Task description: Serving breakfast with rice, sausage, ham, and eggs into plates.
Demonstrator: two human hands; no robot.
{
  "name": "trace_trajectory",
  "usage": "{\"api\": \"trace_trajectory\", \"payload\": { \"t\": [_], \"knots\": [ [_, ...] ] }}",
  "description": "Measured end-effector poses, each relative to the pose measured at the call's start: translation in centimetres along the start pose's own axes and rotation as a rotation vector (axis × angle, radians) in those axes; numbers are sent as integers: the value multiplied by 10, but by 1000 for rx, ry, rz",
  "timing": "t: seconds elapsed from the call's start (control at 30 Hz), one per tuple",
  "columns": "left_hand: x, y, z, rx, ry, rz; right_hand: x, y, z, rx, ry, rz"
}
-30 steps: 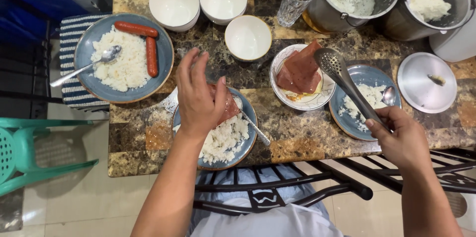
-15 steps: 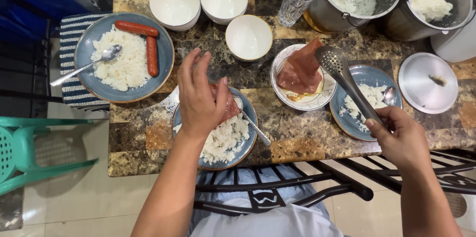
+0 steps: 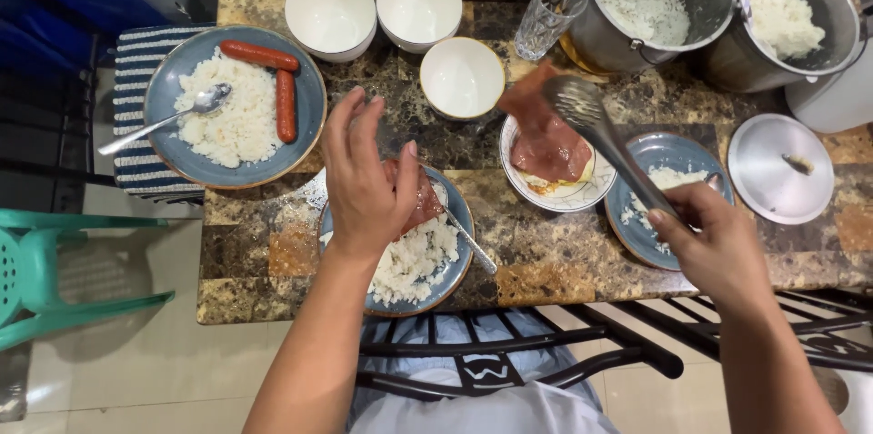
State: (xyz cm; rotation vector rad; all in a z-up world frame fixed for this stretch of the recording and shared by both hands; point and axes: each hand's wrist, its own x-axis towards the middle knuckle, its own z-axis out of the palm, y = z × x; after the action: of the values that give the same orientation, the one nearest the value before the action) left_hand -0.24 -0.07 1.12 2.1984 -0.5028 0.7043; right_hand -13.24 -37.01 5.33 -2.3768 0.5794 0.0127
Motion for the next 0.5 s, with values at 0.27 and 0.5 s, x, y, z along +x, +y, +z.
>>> {"api": "trace_trajectory", "payload": {
  "t": [0.27, 0.5],
  "knots": [
    [7, 10, -6, -41, 129, 59, 51, -76, 55, 21, -140, -318],
    [9, 24, -20, -140, 164, 98, 93, -154, 137, 104, -382, -378]
  ]
}}
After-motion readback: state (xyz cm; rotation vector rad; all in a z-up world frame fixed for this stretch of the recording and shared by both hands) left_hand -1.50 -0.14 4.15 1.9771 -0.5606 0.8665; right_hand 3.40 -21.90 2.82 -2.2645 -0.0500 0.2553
